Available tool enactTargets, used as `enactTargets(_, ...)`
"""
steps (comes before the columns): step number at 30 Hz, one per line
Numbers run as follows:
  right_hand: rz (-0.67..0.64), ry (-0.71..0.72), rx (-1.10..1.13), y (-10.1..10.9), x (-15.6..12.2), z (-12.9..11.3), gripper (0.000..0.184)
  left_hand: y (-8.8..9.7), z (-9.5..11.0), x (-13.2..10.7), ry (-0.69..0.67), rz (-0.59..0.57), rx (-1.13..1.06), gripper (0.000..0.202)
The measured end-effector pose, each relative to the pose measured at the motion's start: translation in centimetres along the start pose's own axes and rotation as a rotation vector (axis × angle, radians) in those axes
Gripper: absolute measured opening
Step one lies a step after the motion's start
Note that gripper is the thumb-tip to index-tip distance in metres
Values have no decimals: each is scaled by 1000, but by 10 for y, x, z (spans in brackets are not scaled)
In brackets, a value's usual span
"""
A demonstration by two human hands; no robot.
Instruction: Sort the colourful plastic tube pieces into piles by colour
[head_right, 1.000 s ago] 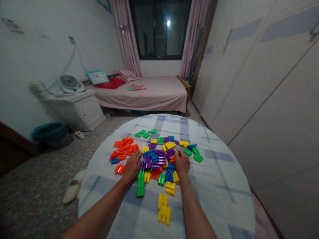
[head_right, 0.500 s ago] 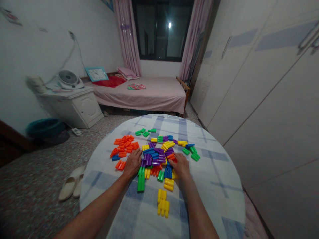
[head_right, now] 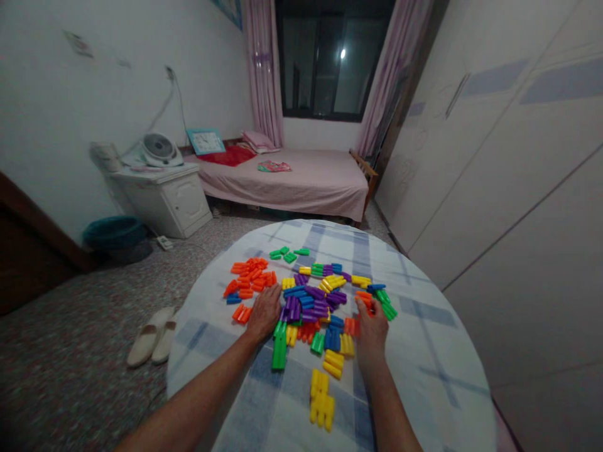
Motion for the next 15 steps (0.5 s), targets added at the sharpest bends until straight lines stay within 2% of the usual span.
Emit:
enactTargets(3,-82,8,52,-21,-3,-19,47,-1,1,0,-27,-13,12,50)
enactTargets(7,-367,208,-20,-84,-30,-64,35,-2,0,0,-25,-29,3,51)
enactTargets(8,-401,268,-61,-99,-39,-77,31,-2,0,0,-19,-29,-6,49)
enactTargets(11,-441,358,-198,-134,-57,-106,25,1,0,0,-12,-27,-57,45)
enactTargets(15,-502,394,-271,-163,-68,-129,23,6,2,1,-16,-18,-153,40)
Point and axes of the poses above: each hand's wrist, its own x-axis towards the middle knuckle, its own y-axis out of the back of the hand, z = x × y, the point moved 6 cm from there along x, towards the middle knuckle, and after that the axes turned 1 degree about y, right-handed, at the moved point
